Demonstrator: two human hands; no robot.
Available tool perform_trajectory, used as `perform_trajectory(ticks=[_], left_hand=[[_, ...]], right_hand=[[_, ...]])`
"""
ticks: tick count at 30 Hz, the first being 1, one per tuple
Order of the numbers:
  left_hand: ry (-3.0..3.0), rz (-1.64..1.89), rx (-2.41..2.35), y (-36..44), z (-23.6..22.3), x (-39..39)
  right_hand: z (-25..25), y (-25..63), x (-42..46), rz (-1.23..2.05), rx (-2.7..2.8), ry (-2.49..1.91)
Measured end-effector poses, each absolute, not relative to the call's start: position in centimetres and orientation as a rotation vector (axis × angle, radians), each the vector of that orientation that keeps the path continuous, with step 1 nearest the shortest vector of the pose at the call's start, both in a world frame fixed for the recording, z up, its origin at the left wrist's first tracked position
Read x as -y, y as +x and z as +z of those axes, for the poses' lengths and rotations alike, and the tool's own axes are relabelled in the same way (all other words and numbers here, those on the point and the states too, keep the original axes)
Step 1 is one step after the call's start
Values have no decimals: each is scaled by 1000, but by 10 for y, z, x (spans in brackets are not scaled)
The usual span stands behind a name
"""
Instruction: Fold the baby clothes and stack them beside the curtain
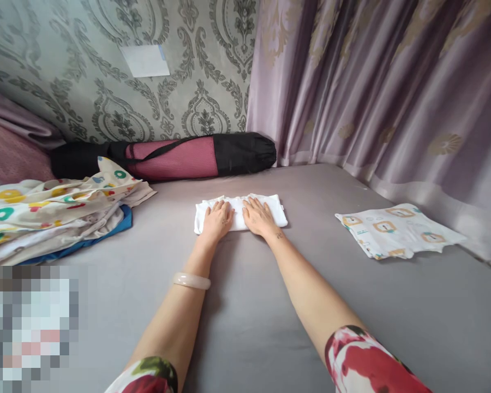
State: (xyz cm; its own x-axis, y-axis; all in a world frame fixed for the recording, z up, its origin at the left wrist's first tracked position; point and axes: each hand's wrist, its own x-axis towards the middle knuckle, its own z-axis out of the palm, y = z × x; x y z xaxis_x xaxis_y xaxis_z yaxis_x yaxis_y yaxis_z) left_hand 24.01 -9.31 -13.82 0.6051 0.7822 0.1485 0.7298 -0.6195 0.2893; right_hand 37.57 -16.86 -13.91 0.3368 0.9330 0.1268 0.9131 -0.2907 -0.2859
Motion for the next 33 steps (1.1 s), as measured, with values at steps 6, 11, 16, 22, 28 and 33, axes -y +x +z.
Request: perform_trajectory(ticks=[6,11,16,22,28,33], left_hand=[[2650,334,-1276,239,-139,93],[2652,348,-1240,237,-137,90],[2617,439,-1145,229,-135,78],[2504,539,-1390,202,-108,66],[2297,452,-1603,154,-97,76],[2081,464,-1534,127,-117,103]], right_hand=[[-138,394,173,77,1525,-2435],[-140,394,174,99,1535,-2474],[-128,398,174,214,1550,-2478],[-125,412,178,154,1395,-2492],[-140,417,180,194,1361,-2529],[-137,417,178,160,1299,-2507]])
